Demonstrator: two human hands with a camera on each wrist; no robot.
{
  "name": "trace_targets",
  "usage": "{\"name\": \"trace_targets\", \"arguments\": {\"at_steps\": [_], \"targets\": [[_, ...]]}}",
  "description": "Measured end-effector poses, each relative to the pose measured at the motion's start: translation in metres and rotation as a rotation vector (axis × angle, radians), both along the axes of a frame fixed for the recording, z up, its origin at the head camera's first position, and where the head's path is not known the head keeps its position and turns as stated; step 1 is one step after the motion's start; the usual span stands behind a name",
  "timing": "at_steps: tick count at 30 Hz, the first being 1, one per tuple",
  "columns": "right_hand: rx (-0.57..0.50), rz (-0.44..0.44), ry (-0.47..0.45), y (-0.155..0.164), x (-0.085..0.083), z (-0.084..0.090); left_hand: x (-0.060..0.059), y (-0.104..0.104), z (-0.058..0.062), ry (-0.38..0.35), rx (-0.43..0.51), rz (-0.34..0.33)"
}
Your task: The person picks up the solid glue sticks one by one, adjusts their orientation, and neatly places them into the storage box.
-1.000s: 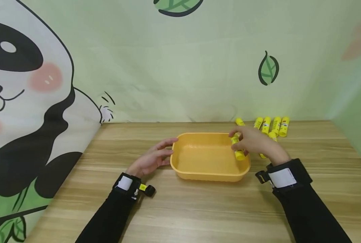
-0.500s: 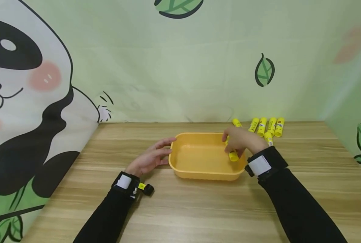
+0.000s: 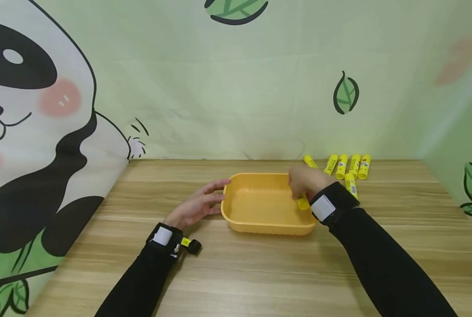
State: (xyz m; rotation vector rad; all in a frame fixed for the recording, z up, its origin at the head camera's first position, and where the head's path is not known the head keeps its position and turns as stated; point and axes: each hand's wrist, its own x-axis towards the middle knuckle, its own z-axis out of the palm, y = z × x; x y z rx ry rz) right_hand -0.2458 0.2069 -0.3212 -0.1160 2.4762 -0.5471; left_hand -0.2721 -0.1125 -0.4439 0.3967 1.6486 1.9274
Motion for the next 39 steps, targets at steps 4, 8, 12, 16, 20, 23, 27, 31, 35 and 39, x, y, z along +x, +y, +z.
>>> {"name": "trace_targets", "arguments": {"at_steps": [4, 8, 12, 16, 20, 23, 27, 31, 35, 39], "targets": [[0.059, 0.006, 0.014, -0.005, -0.003, -0.004, -0.001, -0.001, 0.0, 0.002, -0.001, 0.0], [0.149, 0.014, 0.023, -0.012, -0.01, -0.008, -0.001, -0.003, 0.0, 0.0, 0.002, 0.004], [0.293, 0.06, 0.039, -0.018, -0.016, -0.007, -0.001, -0.005, 0.0, -0.002, 0.007, 0.008], [0.329, -0.019, 0.0, -0.021, -0.014, -0.003, -0.001, -0.005, 0.001, -0.004, 0.005, 0.01], [0.325, -0.038, -0.005, -0.021, -0.011, -0.006, -0.002, -0.004, 0.001, -0.003, 0.006, 0.006], [0.314, -0.03, 0.013, -0.019, -0.008, -0.011, -0.002, -0.003, 0.002, -0.004, 0.009, 0.002], [0.309, 0.004, 0.057, -0.019, 0.0, -0.016, -0.002, -0.003, 0.003, -0.002, 0.008, 0.001], [0.339, 0.073, 0.098, -0.023, 0.006, -0.018, -0.001, -0.004, 0.003, 0.0, 0.001, 0.0], [0.346, 0.116, 0.131, -0.026, 0.008, -0.018, 0.0, -0.004, 0.002, -0.003, -0.009, -0.001], [0.222, -0.1, 0.07, -0.028, 0.011, -0.02, 0.0, -0.005, 0.002, -0.003, -0.017, 0.004]]}}
